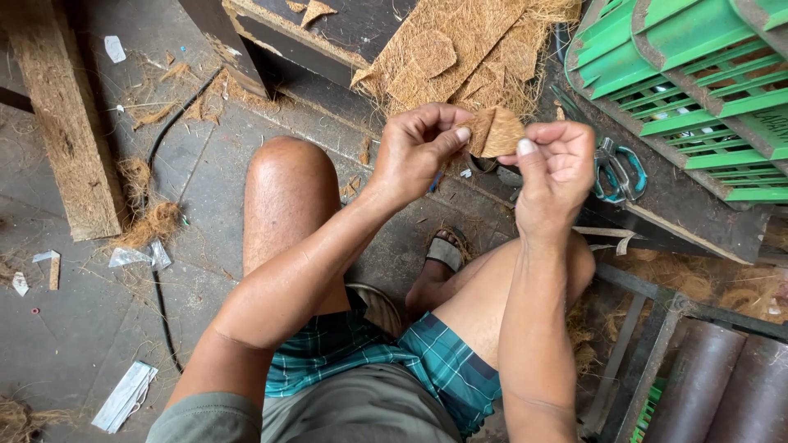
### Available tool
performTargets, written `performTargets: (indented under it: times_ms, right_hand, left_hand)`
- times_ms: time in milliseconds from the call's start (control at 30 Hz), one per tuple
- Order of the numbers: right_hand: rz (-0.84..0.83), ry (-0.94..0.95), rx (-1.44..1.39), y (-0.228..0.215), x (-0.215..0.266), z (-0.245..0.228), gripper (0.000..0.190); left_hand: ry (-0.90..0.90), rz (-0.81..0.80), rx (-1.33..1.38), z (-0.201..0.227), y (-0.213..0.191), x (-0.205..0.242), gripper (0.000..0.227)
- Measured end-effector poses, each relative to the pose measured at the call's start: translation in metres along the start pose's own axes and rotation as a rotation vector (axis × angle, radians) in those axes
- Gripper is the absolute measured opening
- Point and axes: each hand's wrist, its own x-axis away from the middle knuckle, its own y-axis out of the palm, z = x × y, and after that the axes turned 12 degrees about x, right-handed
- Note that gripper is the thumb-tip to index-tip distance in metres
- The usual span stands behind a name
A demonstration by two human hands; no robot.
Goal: Trimming the edges of small, pre-cut fibrous shapes using scissors to refine their shape.
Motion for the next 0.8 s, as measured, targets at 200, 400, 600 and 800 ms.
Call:
performTargets:
  times_ms: [200,400,600,800]
  right_hand:
    - [0.221,0.124,-0.098,-0.026,-0.004,0.017,0.014]
    - [0.346,0.315,-0.201,-0.051,-0.003,0.015,0.008]
    - [0.292,0.321,-0.275,-0.068,0.007,0.043,0.023]
    - [0.270,0.333,-0.289,-0.054,0.007,0.013,0.035]
  left_hand:
    - [-0.128,0.084,0.234,-0.013,-0.007,-0.006,0.018]
    - [-0.145,0.114,0.231,-0.007,-0.008,-0.010,0.024]
    - [-0.073,0.077,0.138,-0.003,0.000,-0.012,0.027]
    - [-0.014,0.047,0.072,-0.019,-0.001,-0.016,0.026]
